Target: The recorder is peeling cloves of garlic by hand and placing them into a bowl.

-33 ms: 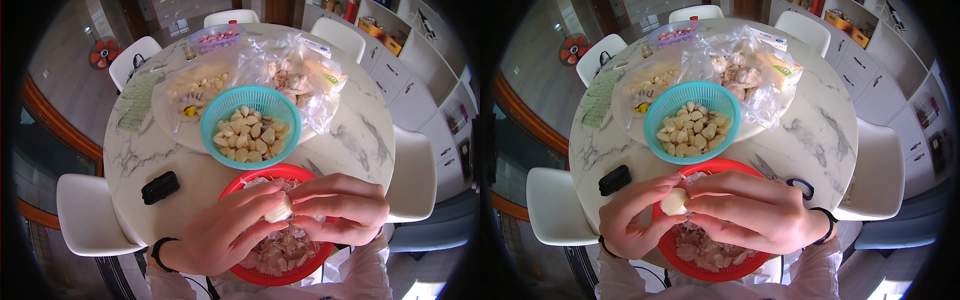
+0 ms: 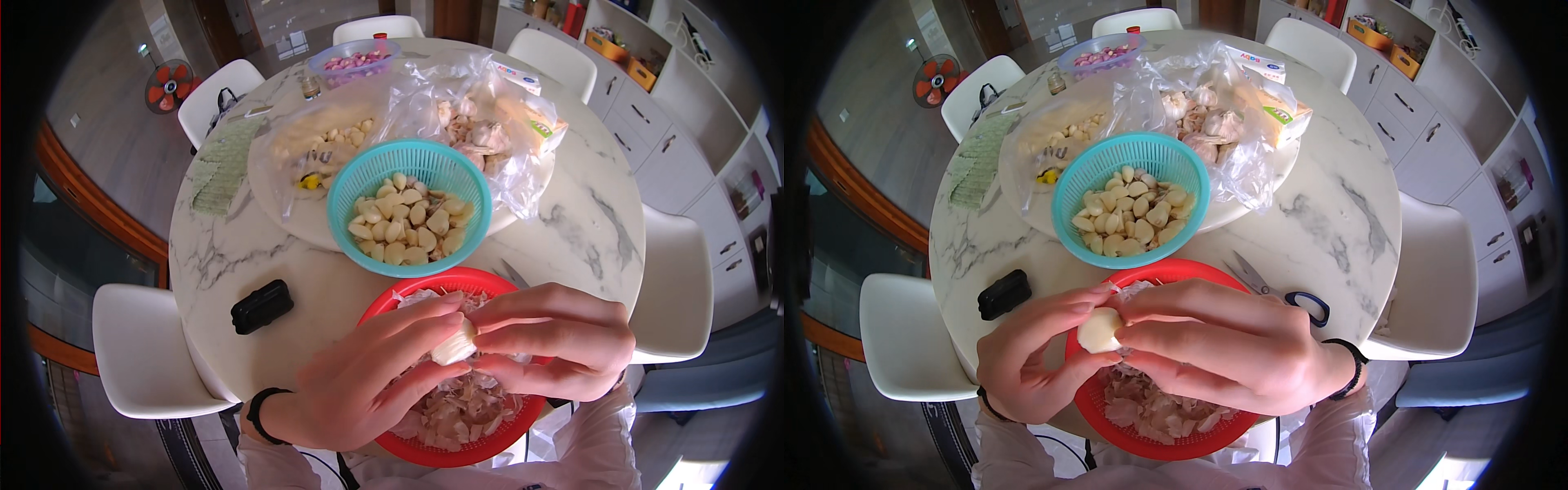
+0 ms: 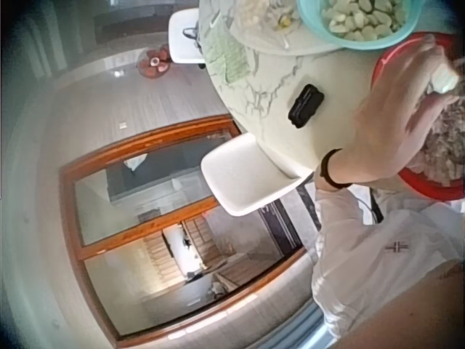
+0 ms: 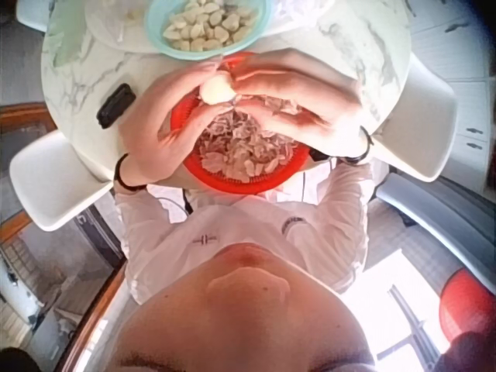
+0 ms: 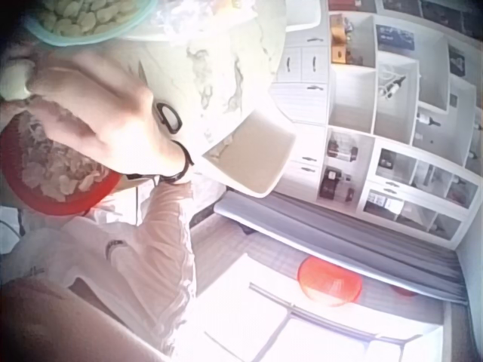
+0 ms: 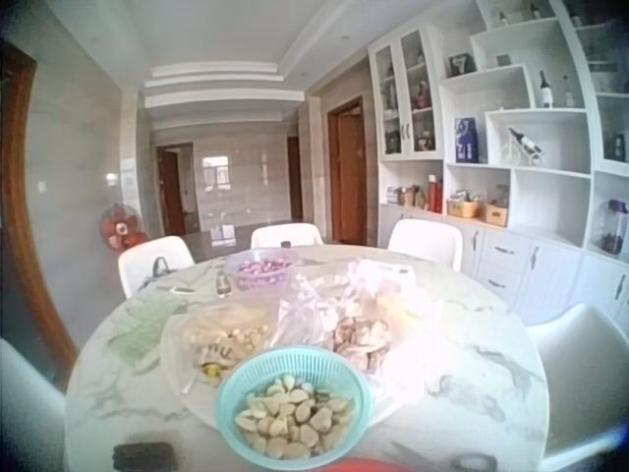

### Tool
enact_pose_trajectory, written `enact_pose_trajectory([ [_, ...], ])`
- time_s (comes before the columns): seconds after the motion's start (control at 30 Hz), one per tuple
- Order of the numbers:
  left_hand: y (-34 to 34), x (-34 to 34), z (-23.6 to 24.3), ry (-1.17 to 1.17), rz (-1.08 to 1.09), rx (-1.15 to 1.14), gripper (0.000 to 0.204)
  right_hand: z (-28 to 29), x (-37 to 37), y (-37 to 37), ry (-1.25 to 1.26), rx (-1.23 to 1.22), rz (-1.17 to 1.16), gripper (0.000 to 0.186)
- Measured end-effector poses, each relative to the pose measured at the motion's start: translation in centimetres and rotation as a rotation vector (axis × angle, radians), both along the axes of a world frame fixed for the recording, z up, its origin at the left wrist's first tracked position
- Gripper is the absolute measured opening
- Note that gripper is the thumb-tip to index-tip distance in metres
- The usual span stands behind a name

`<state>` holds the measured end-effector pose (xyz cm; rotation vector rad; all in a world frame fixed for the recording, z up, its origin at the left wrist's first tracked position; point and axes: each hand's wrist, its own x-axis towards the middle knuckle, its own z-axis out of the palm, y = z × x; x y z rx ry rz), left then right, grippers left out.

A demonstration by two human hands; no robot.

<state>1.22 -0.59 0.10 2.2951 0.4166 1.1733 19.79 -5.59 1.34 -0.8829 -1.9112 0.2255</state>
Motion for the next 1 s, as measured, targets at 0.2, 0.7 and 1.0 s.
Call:
enact_pose_trajectory([
  [0.2, -0.27, -0.3, 0.22, 0.019, -0.003, 0.003, 0.045, -0.48, 0.38, 0.08, -0.16, 0.185, 0.037, 0.013],
  [0.7, -0.21, -0.44, 0.02, -0.002, -0.021, 0.009, 0.044, -0.58, 0.33, 0.48, -0.232, 0.294, 0.109, 0.016],
  [1.0, -0.23, -0.41, 0.04, -0.006, -0.017, 0.027, 0.043, -0.59, 0.46, 0.39, -0.231, 0.274, 0.116, 0.015],
])
